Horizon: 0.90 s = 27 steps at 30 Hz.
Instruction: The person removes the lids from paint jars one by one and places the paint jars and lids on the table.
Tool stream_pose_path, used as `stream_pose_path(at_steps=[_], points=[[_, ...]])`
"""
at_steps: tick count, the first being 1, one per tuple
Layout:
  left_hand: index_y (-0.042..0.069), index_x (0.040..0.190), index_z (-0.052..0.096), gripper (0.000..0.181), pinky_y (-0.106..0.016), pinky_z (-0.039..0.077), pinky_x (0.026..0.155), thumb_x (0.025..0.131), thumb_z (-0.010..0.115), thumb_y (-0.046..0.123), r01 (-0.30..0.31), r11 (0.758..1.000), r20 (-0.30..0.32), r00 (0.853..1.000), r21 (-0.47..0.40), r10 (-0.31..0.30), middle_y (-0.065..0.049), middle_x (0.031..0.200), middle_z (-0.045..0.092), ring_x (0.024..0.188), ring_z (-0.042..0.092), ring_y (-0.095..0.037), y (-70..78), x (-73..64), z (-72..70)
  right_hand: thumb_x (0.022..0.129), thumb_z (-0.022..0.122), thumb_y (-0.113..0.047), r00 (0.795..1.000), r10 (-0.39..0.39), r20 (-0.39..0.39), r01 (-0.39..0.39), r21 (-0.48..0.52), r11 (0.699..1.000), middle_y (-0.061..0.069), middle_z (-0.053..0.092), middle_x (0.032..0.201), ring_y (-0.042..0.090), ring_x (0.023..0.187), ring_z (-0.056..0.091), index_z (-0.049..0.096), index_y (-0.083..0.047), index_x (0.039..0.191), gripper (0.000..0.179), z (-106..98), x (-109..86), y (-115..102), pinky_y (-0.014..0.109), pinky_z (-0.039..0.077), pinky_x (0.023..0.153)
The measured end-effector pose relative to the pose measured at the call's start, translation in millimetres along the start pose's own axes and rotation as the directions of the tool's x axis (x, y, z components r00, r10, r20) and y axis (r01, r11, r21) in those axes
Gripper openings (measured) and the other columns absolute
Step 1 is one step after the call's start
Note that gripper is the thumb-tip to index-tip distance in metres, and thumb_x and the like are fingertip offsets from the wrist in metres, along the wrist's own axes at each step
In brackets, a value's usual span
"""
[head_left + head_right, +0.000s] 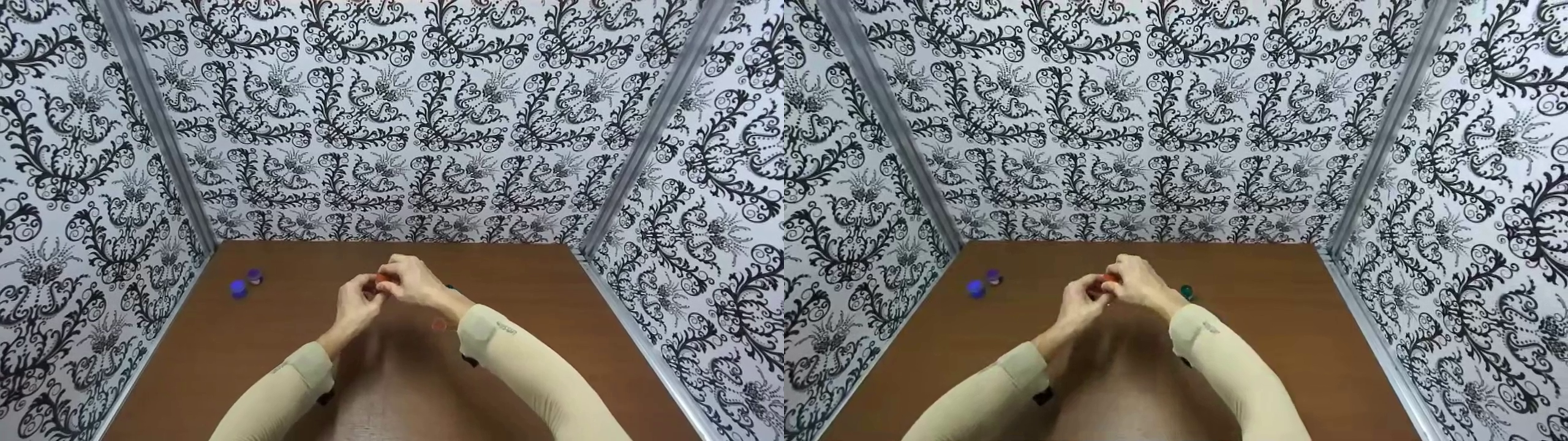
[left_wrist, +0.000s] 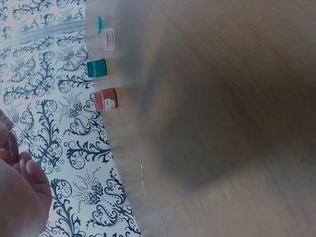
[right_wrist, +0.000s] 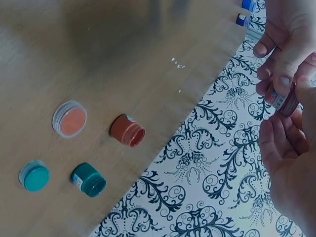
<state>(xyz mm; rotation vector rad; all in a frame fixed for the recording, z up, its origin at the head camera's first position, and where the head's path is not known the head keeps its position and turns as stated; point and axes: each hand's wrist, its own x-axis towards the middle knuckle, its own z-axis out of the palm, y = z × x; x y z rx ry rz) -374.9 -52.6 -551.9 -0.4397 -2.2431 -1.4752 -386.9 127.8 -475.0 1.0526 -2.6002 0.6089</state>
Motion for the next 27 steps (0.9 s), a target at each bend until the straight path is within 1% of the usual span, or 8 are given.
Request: stream_pose_path(at_steps=[4, 7, 10, 14, 18, 22, 24, 27], points=[[0.004, 0.112, 0.083, 0.022, -0.026, 0.063, 0.074, 0.091, 0.088, 0.007, 0.007, 1.0, 0.068, 0.998, -0.03, -0.005, -0.014, 0.101, 0.085, 0.085, 0.079, -0.021, 0.1, -1.1, -5.2, 0.101, 0.08, -0.012, 0.998, -0.048, 0.044, 0.047, 0.038, 0.998, 0.012, 0.073, 0.106, 0.026, 0.094, 0.071, 0.084, -0.006, 0.12, 0.02, -2.5, -2.1, 1.3, 0.039, 0.063, 0.087], [0.005, 0.111, 0.083, 0.021, -0.031, 0.065, 0.077, 0.092, 0.089, 0.009, 0.009, 1.0, 0.096, 0.995, -0.01, -0.008, -0.011, 0.101, 0.085, 0.085, 0.078, -0.016, -1.4, -2.1, -7.6, 0.1, 0.08, -0.008, 0.995, -0.073, 0.073, 0.068, 0.068, 0.995, 0.013, 0.073, 0.108, 0.028, 0.097, 0.072, 0.083, -0.005, 0.123, 0.024, -2.3, -3.2, 2.1, 0.038, 0.064, 0.089], [0.005, 0.11, 0.083, 0.02, -0.032, 0.064, 0.076, 0.092, 0.089, 0.009, 0.012, 1.0, 0.108, 0.994, -0.003, -0.012, -0.011, 0.099, 0.085, 0.083, 0.076, -0.014, -2.4, -2.9, -8.1, 0.099, 0.079, -0.006, 0.992, -0.083, 0.091, 0.075, 0.083, 0.994, 0.014, 0.072, 0.108, 0.028, 0.097, 0.072, 0.083, -0.005, 0.125, 0.026, -2.8, -3.6, 2.3, 0.036, 0.064, 0.089], [0.003, 0.111, 0.083, 0.021, -0.03, 0.063, 0.073, 0.09, 0.086, 0.006, 0.01, 1.0, 0.093, 0.996, 0.002, -0.01, -0.012, 0.097, 0.084, 0.082, 0.075, -0.015, -1.3, -4.7, -6.3, 0.098, 0.079, -0.009, 0.993, -0.07, 0.096, 0.062, 0.082, 0.995, 0.013, 0.076, 0.107, 0.029, 0.095, 0.074, 0.083, -0.006, 0.127, 0.03, -5.6, -2.9, 1.7, 0.034, 0.064, 0.086], [0.001, 0.112, 0.083, 0.023, -0.038, 0.067, 0.074, 0.089, 0.083, 0.002, -0.015, 1.0, 0.061, 0.998, 0.01, 0.014, -0.014, 0.098, 0.085, 0.083, 0.077, -0.018, 3.0, -6.1, -3.0, 0.097, 0.08, -0.017, 0.997, -0.018, 0.079, 0.011, 0.092, 0.996, 0.01, 0.083, 0.106, 0.03, 0.094, 0.078, 0.084, -0.006, 0.126, 0.032, -8.2, -1.9, 2.1, 0.033, 0.065, 0.084], [0.001, 0.115, 0.083, 0.025, -0.047, 0.069, 0.077, 0.089, 0.084, 0.004, -0.002, 1.0, 0.026, 1.0, 0.002, 0.002, -0.014, 0.1, 0.086, 0.083, 0.08, -0.023, 8.2, -5.3, -0.8, 0.098, 0.085, -0.027, 0.997, 0.065, 0.04, -0.07, 0.128, 0.989, 0.008, 0.087, 0.107, 0.025, 0.093, 0.082, 0.084, -0.006, 0.124, 0.034, -10.1, -0.9, 1.9, 0.032, 0.067, 0.085], [0.002, 0.115, 0.083, 0.026, -0.044, 0.069, 0.077, 0.09, 0.085, 0.005, 0.011, 1.0, 0.014, 1.0, -0.01, -0.011, -0.014, 0.101, 0.086, 0.084, 0.082, -0.026, 10.6, -4.2, -0.9, 0.096, 0.088, -0.031, 0.994, 0.111, 0.008, -0.111, 0.136, 0.984, 0.008, 0.087, 0.105, 0.022, 0.089, 0.082, 0.085, -0.007, 0.12, 0.034, -11.0, -0.7, 1.2, 0.031, 0.067, 0.082], [0.001, 0.115, 0.083, 0.026, -0.033, 0.067, 0.075, 0.089, 0.084, 0.006, 0.018, 1.0, -0.005, 1.0, -0.012, -0.018, -0.015, 0.102, 0.086, 0.084, 0.083, -0.03, 12.9, -2.5, -1.5, 0.094, 0.091, -0.038, 0.984, 0.174, -0.03, -0.169, 0.124, 0.978, 0.004, 0.087, 0.099, 0.013, 0.081, 0.077, 0.087, -0.011, 0.111, 0.032, -11.7, -0.7, 1.4, 0.026, 0.064, 0.075]])
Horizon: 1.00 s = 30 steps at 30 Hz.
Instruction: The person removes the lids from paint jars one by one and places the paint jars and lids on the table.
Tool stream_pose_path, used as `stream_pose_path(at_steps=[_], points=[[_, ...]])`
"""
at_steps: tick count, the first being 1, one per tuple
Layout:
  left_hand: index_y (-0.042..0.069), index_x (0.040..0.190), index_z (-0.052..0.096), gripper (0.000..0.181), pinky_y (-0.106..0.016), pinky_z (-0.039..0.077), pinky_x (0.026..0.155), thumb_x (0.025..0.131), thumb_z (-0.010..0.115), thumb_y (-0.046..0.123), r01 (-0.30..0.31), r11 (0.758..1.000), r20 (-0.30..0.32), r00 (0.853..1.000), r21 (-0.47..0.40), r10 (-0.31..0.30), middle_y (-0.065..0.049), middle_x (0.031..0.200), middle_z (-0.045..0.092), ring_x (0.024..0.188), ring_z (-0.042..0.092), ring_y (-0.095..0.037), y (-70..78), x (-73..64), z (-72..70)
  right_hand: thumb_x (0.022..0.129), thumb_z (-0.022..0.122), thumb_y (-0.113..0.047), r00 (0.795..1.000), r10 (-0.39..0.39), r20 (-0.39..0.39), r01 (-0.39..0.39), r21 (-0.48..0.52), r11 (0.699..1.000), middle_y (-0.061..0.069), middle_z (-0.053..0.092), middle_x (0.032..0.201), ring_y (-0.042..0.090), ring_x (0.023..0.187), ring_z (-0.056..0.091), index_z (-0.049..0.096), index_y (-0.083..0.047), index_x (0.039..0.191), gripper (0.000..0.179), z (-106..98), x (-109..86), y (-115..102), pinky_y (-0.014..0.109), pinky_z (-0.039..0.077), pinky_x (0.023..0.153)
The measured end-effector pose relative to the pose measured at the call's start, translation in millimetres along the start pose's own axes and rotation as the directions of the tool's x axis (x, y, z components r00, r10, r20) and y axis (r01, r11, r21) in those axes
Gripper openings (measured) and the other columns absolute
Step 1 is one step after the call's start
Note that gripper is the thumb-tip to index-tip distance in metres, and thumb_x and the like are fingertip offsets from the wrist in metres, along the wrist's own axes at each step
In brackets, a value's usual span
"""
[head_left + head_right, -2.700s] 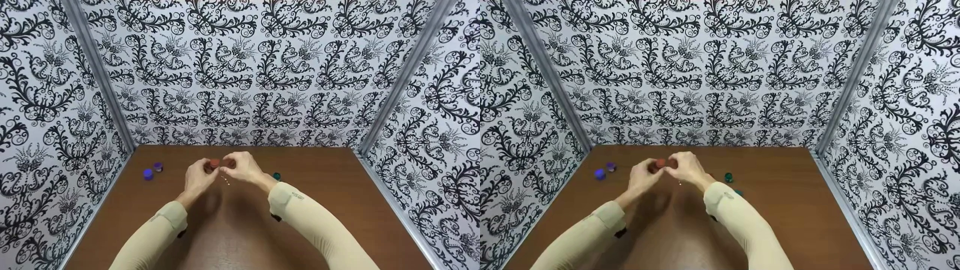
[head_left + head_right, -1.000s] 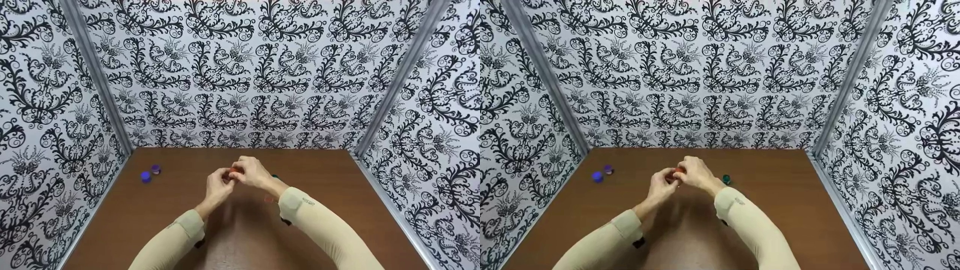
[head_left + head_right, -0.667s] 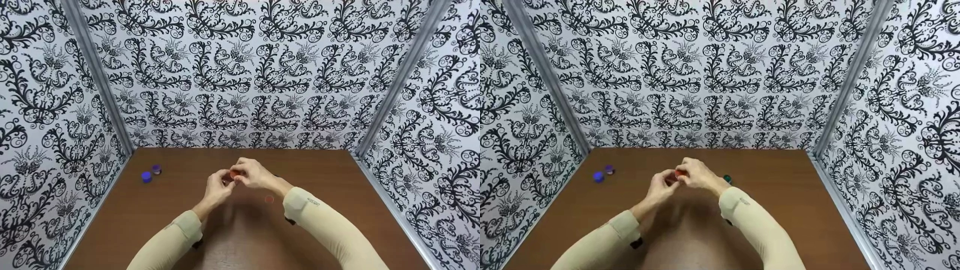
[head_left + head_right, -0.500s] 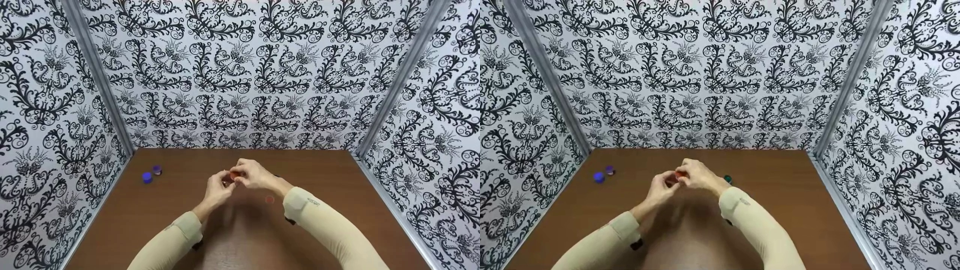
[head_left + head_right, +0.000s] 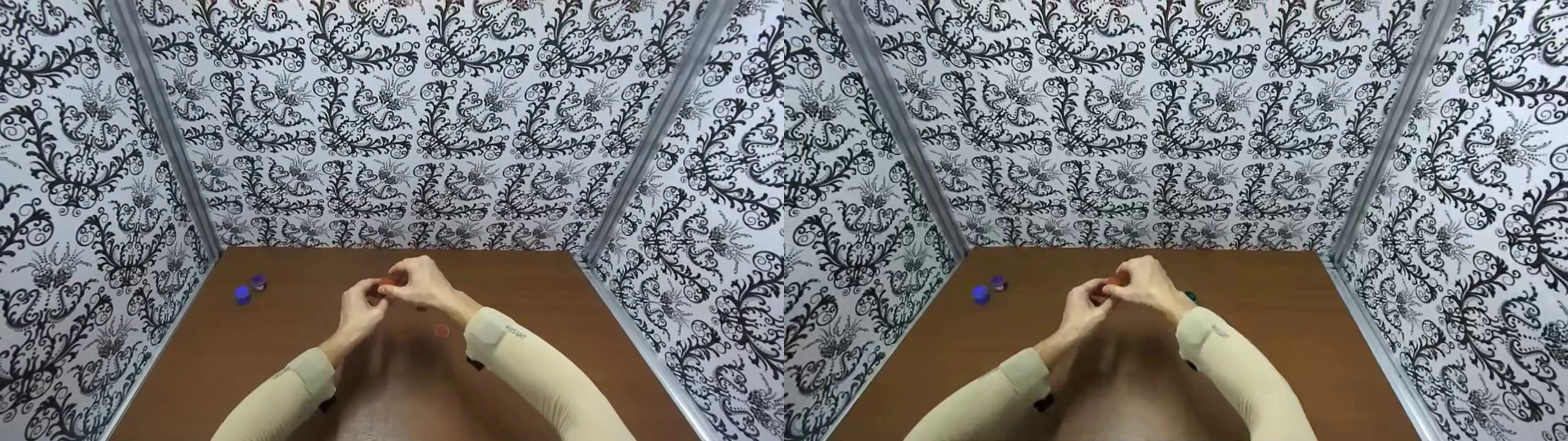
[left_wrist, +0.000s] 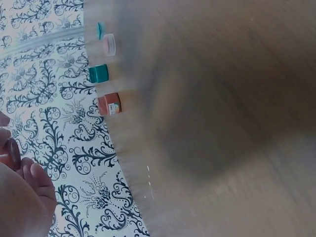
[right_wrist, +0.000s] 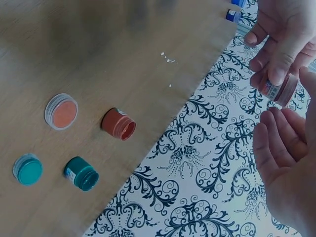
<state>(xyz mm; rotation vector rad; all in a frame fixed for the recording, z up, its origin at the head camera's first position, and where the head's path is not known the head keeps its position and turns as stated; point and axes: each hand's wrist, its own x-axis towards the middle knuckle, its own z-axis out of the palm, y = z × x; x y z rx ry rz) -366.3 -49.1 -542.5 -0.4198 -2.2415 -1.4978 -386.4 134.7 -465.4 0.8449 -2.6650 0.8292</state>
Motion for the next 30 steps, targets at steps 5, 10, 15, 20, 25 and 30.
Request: stream_pose_path(at_steps=[5, 10, 15, 20, 25, 30], points=[[0.002, 0.112, 0.084, 0.025, -0.02, 0.062, 0.072, 0.087, 0.084, 0.008, -0.015, 1.0, -0.018, 1.0, 0.021, 0.016, -0.015, 0.103, 0.086, 0.084, 0.083, -0.03, 0.3, 0.1, 0.3, 0.09, 0.094, -0.046, 0.999, 0.051, -0.014, -0.051, -0.002, 0.999, 0.0, 0.086, 0.089, 0.005, 0.069, 0.069, 0.088, -0.017, 0.096, 0.03, 1.0, -2.8, -0.7, 0.022, 0.058, 0.064], [0.004, 0.108, 0.085, 0.023, -0.023, 0.062, 0.072, 0.086, 0.085, 0.008, -0.044, 0.998, -0.023, 0.999, 0.044, 0.045, -0.013, 0.1, 0.086, 0.084, 0.083, -0.032, 0.2, -0.8, 0.8, 0.089, 0.095, -0.044, 0.997, 0.068, -0.027, -0.068, 0.004, 0.998, -0.001, 0.085, 0.086, 0.002, 0.069, 0.065, 0.088, -0.017, 0.093, 0.028, 3.1, -5.2, -1.4, 0.022, 0.056, 0.064], [0.003, 0.107, 0.085, 0.023, -0.02, 0.06, 0.071, 0.084, 0.086, 0.006, -0.066, 0.997, -0.019, 0.998, 0.042, 0.066, -0.015, 0.1, 0.086, 0.083, 0.083, -0.032, -1.1, -1.1, -0.3, 0.089, 0.096, -0.041, 0.999, 0.04, -0.032, -0.04, -0.006, 0.999, 0.0, 0.085, 0.086, 0.003, 0.071, 0.066, 0.088, -0.015, 0.093, 0.027, 3.7, -5.0, -0.5, 0.023, 0.057, 0.067], [0.002, 0.11, 0.084, 0.023, -0.021, 0.061, 0.071, 0.087, 0.085, 0.004, -0.062, 0.997, 0.006, 0.998, 0.045, 0.062, -0.015, 0.102, 0.086, 0.085, 0.083, -0.03, -0.1, -0.8, -2.6, 0.09, 0.096, -0.036, 1.0, -0.01, -0.022, 0.01, 0.01, 1.0, 0.002, 0.085, 0.087, 0.005, 0.073, 0.067, 0.088, -0.013, 0.097, 0.025, 2.9, -3.2, 0.1, 0.022, 0.057, 0.068], [0.001, 0.112, 0.083, 0.023, -0.021, 0.062, 0.073, 0.089, 0.087, 0.004, -0.084, 0.996, 0.024, 0.996, 0.033, 0.084, -0.015, 0.103, 0.085, 0.088, 0.082, -0.03, -1.3, 0.3, -4.5, 0.091, 0.093, -0.03, 0.995, -0.102, -0.017, 0.102, -0.001, 0.995, 0.005, 0.083, 0.086, 0.01, 0.073, 0.068, 0.089, -0.011, 0.102, 0.022, 1.6, -1.8, 2.3, 0.02, 0.055, 0.069], [0.001, 0.114, 0.083, 0.024, -0.019, 0.06, 0.073, 0.091, 0.086, 0.003, -0.062, 0.998, 0.081, 0.995, -0.032, 0.065, -0.017, 0.102, 0.085, 0.086, 0.08, -0.027, -3.3, 2.3, -6.1, 0.092, 0.088, -0.022, 0.975, -0.221, 0.009, 0.221, 0.019, 0.975, 0.013, 0.078, 0.087, 0.028, 0.076, 0.071, 0.089, -0.007, 0.111, 0.024, -2.8, -3.4, 6.1, 0.019, 0.051, 0.069]])
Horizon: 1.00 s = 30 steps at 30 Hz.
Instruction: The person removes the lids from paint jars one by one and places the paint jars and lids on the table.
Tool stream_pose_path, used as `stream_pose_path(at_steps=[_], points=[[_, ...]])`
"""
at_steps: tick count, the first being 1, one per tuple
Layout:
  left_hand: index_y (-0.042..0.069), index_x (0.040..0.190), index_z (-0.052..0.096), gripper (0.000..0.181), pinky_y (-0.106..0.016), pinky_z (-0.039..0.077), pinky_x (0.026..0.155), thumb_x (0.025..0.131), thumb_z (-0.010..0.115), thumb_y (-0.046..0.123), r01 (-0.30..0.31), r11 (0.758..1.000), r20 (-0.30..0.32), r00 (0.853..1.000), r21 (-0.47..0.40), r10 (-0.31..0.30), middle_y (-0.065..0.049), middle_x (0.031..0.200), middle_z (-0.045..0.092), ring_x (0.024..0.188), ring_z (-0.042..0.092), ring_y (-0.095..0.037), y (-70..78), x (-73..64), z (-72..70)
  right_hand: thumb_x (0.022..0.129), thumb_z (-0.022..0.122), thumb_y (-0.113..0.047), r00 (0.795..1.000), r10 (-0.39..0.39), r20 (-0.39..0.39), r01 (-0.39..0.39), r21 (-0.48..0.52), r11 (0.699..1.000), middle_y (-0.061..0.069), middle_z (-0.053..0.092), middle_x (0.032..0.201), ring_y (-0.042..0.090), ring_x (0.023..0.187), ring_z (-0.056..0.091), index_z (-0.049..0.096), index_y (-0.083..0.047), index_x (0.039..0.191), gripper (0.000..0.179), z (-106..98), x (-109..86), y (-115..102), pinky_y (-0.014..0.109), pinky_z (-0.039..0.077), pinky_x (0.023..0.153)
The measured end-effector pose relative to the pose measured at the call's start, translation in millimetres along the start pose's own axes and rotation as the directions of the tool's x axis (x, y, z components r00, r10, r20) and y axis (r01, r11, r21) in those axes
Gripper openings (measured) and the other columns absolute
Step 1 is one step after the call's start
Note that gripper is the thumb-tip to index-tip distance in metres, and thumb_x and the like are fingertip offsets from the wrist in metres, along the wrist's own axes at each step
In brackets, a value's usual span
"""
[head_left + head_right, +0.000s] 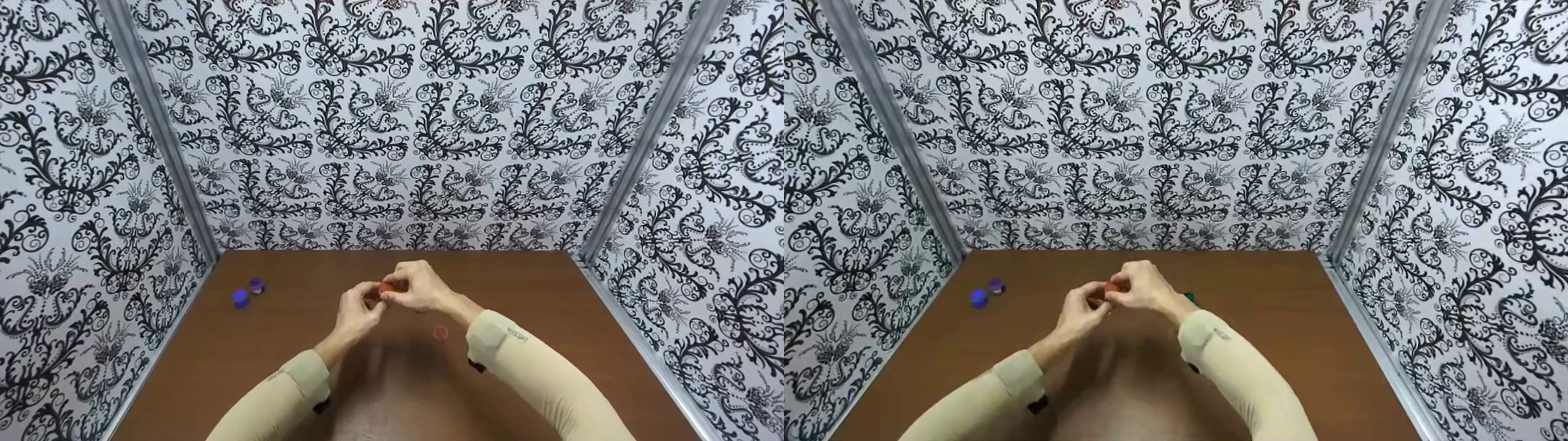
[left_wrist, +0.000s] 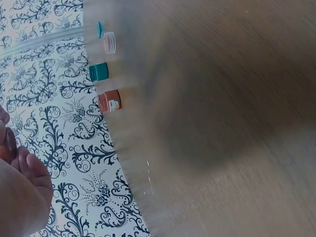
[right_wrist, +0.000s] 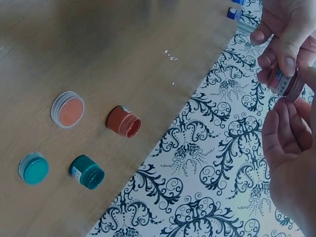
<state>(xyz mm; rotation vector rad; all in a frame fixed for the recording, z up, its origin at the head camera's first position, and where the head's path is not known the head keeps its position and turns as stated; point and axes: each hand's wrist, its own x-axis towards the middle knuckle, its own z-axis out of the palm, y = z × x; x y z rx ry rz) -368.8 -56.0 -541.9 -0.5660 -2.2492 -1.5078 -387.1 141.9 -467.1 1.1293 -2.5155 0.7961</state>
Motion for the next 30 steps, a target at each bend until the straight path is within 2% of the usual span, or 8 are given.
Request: stream_pose_path(at_steps=[3, 7, 9, 11, 17, 22, 26, 30], points=[[0.002, 0.115, 0.083, 0.025, -0.02, 0.06, 0.074, 0.091, 0.085, 0.003, 0.01, 1.0, 0.044, 0.999, -0.025, -0.009, -0.016, 0.101, 0.084, 0.084, 0.078, -0.022, -0.4, 0.4, -1.3, 0.09, 0.083, -0.016, 0.999, -0.04, 0.02, 0.04, 0.038, 0.999, 0.016, 0.078, 0.092, 0.034, 0.081, 0.072, 0.088, -0.005, 0.115, 0.027, -2.6, -2.7, 1.3, 0.025, 0.055, 0.07], [0.004, 0.116, 0.083, 0.024, -0.026, 0.063, 0.076, 0.092, 0.084, 0.003, 0.011, 0.999, 0.081, 0.997, -0.033, -0.008, -0.012, 0.1, 0.085, 0.083, 0.077, -0.015, 1.7, 0.0, -2.0, 0.087, 0.078, -0.009, 0.997, -0.075, 0.03, 0.072, 0.077, 0.994, 0.018, 0.078, 0.096, 0.029, 0.085, 0.071, 0.087, -0.004, 0.117, 0.032, -3.7, -5.1, 3.2, 0.039, 0.064, 0.074], [0.005, 0.116, 0.083, 0.024, -0.029, 0.064, 0.077, 0.092, 0.084, 0.003, 0.007, 0.999, 0.083, 0.997, -0.035, -0.004, -0.012, 0.1, 0.085, 0.083, 0.077, -0.015, 2.3, -0.7, -1.3, 0.086, 0.077, -0.008, 0.997, -0.076, 0.032, 0.073, 0.083, 0.994, 0.018, 0.078, 0.097, 0.026, 0.086, 0.07, 0.087, -0.004, 0.117, 0.033, -3.0, -5.8, 4.6, 0.041, 0.066, 0.076], [0.003, 0.116, 0.083, 0.024, -0.03, 0.064, 0.077, 0.092, 0.085, 0.003, -0.001, 0.999, 0.079, 0.997, -0.041, 0.004, -0.013, 0.1, 0.085, 0.084, 0.078, -0.017, 1.6, -1.6, 0.0, 0.085, 0.076, -0.007, 0.997, -0.067, 0.037, 0.064, 0.095, 0.993, 0.018, 0.078, 0.097, 0.028, 0.086, 0.072, 0.087, -0.004, 0.118, 0.034, -2.0, -6.7, 5.8, 0.038, 0.066, 0.077], [0.002, 0.114, 0.083, 0.024, -0.028, 0.063, 0.073, 0.09, 0.084, 0.002, -0.026, 0.999, 0.063, 0.998, -0.032, 0.028, -0.014, 0.098, 0.083, 0.081, 0.075, -0.014, -0.4, -3.7, 2.4, 0.089, 0.084, -0.021, 0.999, 0.007, 0.047, -0.013, 0.12, 0.993, 0.015, 0.079, 0.1, 0.031, 0.089, 0.076, 0.085, -0.003, 0.123, 0.039, -1.2, -9.1, 4.2, 0.032, 0.067, 0.079], [0.003, 0.117, 0.083, 0.027, -0.039, 0.067, 0.074, 0.089, 0.084, 0.002, -0.021, 1.0, 0.056, 0.998, -0.015, 0.021, -0.013, 0.102, 0.085, 0.079, 0.072, -0.008, 2.8, -4.0, -1.3, 0.091, 0.091, -0.041, 0.996, 0.092, 0.001, -0.092, 0.068, 0.993, 0.011, 0.082, 0.1, 0.027, 0.087, 0.077, 0.085, -0.004, 0.122, 0.048, -1.5, -11.0, 0.6, 0.03, 0.064, 0.077], [0.006, 0.115, 0.084, 0.024, -0.029, 0.063, 0.072, 0.094, 0.09, 0.015, -0.004, 1.0, 0.048, 0.999, -0.021, 0.005, -0.011, 0.1, 0.085, 0.078, 0.072, -0.008, 6.4, -3.3, -5.2, 0.089, 0.094, -0.042, 0.986, 0.154, -0.058, -0.153, 0.033, 0.988, 0.006, 0.085, 0.096, 0.018, 0.081, 0.075, 0.086, -0.009, 0.107, 0.038, -1.9, -11.2, -0.3, 0.026, 0.06, 0.074], [0.007, 0.113, 0.084, 0.024, -0.02, 0.058, 0.071, 0.094, 0.091, 0.02, 0.008, 0.999, 0.044, 0.999, -0.042, -0.006, -0.011, 0.097, 0.085, 0.077, 0.071, -0.005, 10.0, -2.3, -6.4, 0.088, 0.096, -0.041, 0.974, 0.212, -0.081, -0.208, 0.062, 0.976, 0.003, 0.083, 0.088, 0.005, 0.07, 0.068, 0.084, -0.012, 0.097, 0.032, -3.0, -9.8, -1.6, 0.022, 0.058, 0.067]])
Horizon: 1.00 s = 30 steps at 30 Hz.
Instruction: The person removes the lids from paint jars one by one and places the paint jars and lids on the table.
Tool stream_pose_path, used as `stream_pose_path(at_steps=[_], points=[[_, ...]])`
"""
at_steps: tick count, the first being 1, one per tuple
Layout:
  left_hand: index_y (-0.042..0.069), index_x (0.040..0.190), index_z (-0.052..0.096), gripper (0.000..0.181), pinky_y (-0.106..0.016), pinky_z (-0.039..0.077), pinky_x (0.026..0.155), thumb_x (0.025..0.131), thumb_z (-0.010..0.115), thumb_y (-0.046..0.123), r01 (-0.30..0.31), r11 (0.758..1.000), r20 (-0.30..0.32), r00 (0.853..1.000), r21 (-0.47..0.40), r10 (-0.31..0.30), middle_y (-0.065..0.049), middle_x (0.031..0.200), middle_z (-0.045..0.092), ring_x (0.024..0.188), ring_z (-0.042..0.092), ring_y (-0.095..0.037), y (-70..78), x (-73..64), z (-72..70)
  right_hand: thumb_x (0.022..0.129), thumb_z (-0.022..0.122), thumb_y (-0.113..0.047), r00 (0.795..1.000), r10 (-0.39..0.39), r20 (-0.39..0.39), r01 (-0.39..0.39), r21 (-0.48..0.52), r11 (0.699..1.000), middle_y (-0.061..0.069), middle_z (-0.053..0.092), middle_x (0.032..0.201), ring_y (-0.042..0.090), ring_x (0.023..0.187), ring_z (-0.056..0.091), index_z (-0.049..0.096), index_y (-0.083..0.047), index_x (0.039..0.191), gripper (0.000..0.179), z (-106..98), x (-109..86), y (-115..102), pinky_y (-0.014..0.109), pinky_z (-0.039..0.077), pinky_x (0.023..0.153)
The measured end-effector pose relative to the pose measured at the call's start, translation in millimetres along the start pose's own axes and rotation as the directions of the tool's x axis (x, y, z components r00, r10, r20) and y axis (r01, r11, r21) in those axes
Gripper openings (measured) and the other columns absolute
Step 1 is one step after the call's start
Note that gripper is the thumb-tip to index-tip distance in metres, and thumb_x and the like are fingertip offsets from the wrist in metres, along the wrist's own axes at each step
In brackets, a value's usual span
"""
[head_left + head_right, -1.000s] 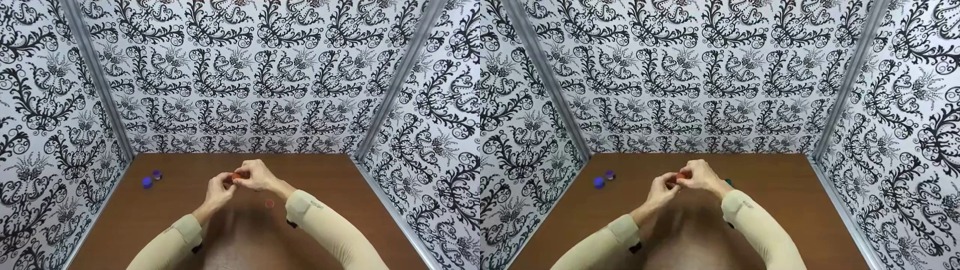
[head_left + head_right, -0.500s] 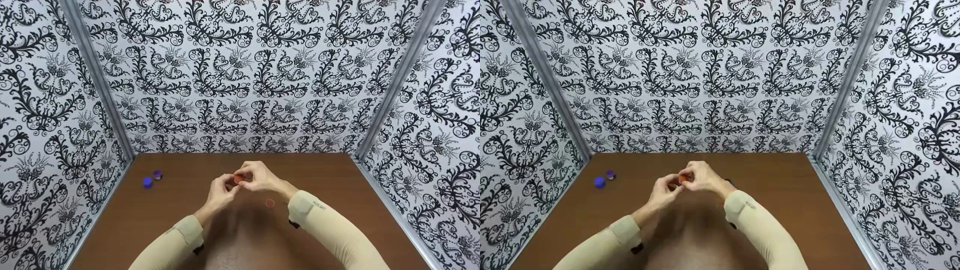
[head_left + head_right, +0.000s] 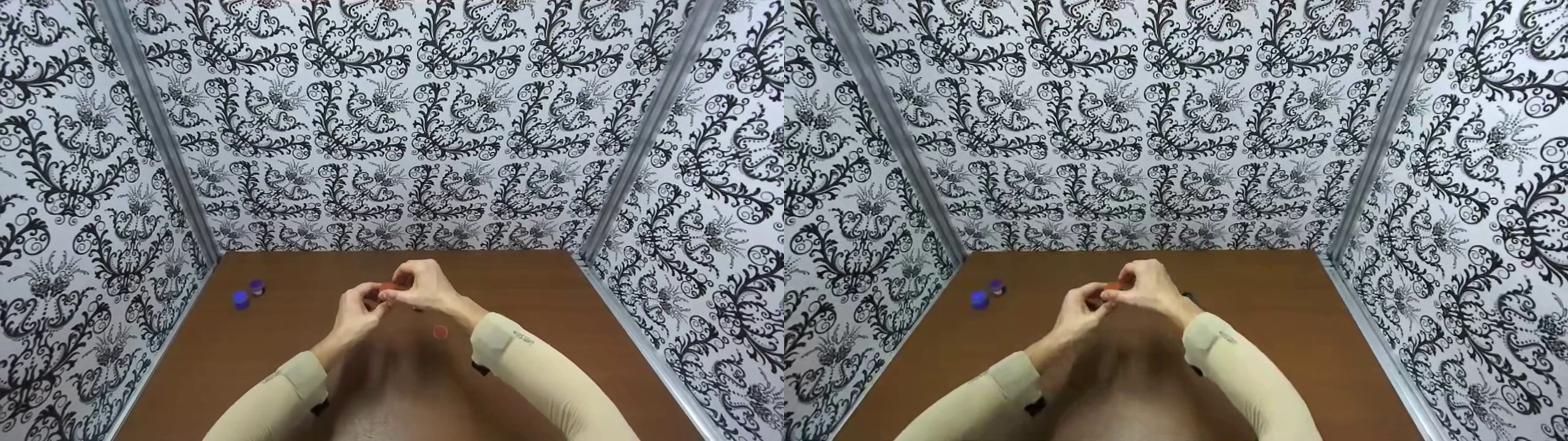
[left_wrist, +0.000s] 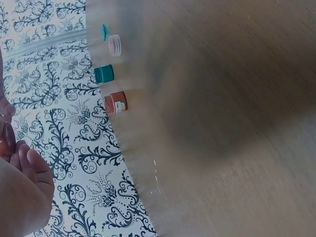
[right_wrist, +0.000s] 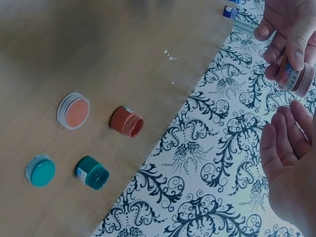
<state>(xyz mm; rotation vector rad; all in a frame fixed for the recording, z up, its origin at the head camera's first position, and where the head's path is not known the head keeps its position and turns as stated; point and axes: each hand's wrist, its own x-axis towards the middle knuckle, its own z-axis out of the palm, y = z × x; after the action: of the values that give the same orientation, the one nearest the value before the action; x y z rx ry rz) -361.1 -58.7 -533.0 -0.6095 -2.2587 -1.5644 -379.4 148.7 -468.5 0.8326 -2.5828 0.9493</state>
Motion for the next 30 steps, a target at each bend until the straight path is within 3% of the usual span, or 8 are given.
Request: stream_pose_path(at_steps=[6, 11, 15, 19, 23, 26, 30], points=[[0.007, 0.114, 0.085, 0.025, -0.022, 0.06, 0.07, 0.089, 0.088, 0.009, -0.005, 1.0, 0.013, 1.0, 0.008, 0.005, -0.011, 0.101, 0.087, 0.074, 0.071, -0.003, 3.1, 0.3, -0.3, 0.087, 0.098, -0.043, 1.0, 0.024, -0.001, -0.024, 0.046, 0.999, 0.004, 0.081, 0.08, 0.001, 0.062, 0.062, 0.083, -0.013, 0.09, 0.034, -0.3, 2.6, -4.9, 0.021, 0.054, 0.06], [0.005, 0.112, 0.085, 0.025, -0.03, 0.063, 0.073, 0.088, 0.089, 0.006, 0.016, 1.0, 0.015, 1.0, -0.022, -0.016, -0.012, 0.101, 0.087, 0.078, 0.076, -0.017, 2.3, 0.7, -1.4, 0.087, 0.098, -0.041, 1.0, 0.016, 0.01, -0.016, 0.043, 0.999, 0.005, 0.083, 0.084, 0.001, 0.066, 0.062, 0.085, -0.011, 0.093, 0.034, 0.0, 3.4, -7.2, 0.019, 0.055, 0.063], [0.004, 0.109, 0.085, 0.022, -0.023, 0.061, 0.073, 0.088, 0.089, 0.005, 0.056, 0.996, 0.014, 0.998, -0.067, -0.055, -0.014, 0.098, 0.086, 0.079, 0.075, -0.015, -0.6, 2.0, -1.1, 0.088, 0.098, -0.034, 1.0, -0.009, 0.025, 0.007, 0.06, 0.998, 0.008, 0.084, 0.088, 0.001, 0.069, 0.065, 0.086, -0.009, 0.098, 0.03, 1.1, 4.2, -6.7, 0.018, 0.057, 0.066], [0.003, 0.108, 0.085, 0.021, -0.017, 0.059, 0.074, 0.087, 0.088, 0.004, 0.082, 0.99, 0.015, 0.997, -0.118, -0.08, -0.017, 0.095, 0.085, 0.079, 0.074, -0.015, -3.5, 3.4, 2.0, 0.088, 0.094, -0.027, 0.996, -0.088, 0.017, 0.087, 0.069, 0.994, 0.01, 0.082, 0.086, 0.011, 0.072, 0.069, 0.087, -0.007, 0.099, 0.024, 1.9, 4.4, -3.8, 0.016, 0.054, 0.068], [0.002, 0.109, 0.085, 0.022, -0.02, 0.06, 0.076, 0.088, 0.087, 0.003, 0.09, 0.987, 0.023, 0.996, -0.136, -0.087, -0.018, 0.095, 0.084, 0.081, 0.075, -0.017, -3.1, 3.1, 2.8, 0.085, 0.089, -0.024, 0.988, -0.151, 0.014, 0.149, 0.068, 0.986, 0.013, 0.076, 0.084, 0.028, 0.074, 0.071, 0.089, -0.008, 0.1, 0.022, 1.0, 4.4, -3.5, 0.016, 0.05, 0.068], [0.001, 0.111, 0.085, 0.024, -0.023, 0.062, 0.077, 0.088, 0.087, 0.002, 0.094, 0.986, 0.029, 0.995, -0.137, -0.091, -0.019, 0.096, 0.084, 0.082, 0.074, -0.015, -1.9, 2.3, 3.3, 0.083, 0.085, -0.021, 0.988, -0.152, 0.028, 0.149, 0.087, 0.985, 0.013, 0.077, 0.087, 0.03, 0.079, 0.072, 0.089, -0.008, 0.102, 0.023, 0.3, 3.9, -3.3, 0.017, 0.053, 0.07], [0.0, 0.112, 0.084, 0.024, -0.024, 0.062, 0.077, 0.088, 0.087, 0.003, 0.09, 0.987, 0.032, 0.996, -0.133, -0.087, -0.019, 0.096, 0.084, 0.081, 0.074, -0.013, 0.0, 3.1, 4.6, 0.081, 0.081, -0.016, 0.992, -0.116, 0.04, 0.109, 0.136, 0.985, 0.013, 0.077, 0.093, 0.022, 0.081, 0.07, 0.089, -0.008, 0.105, 0.026, 0.7, 3.7, -3.1, 0.018, 0.057, 0.072]])
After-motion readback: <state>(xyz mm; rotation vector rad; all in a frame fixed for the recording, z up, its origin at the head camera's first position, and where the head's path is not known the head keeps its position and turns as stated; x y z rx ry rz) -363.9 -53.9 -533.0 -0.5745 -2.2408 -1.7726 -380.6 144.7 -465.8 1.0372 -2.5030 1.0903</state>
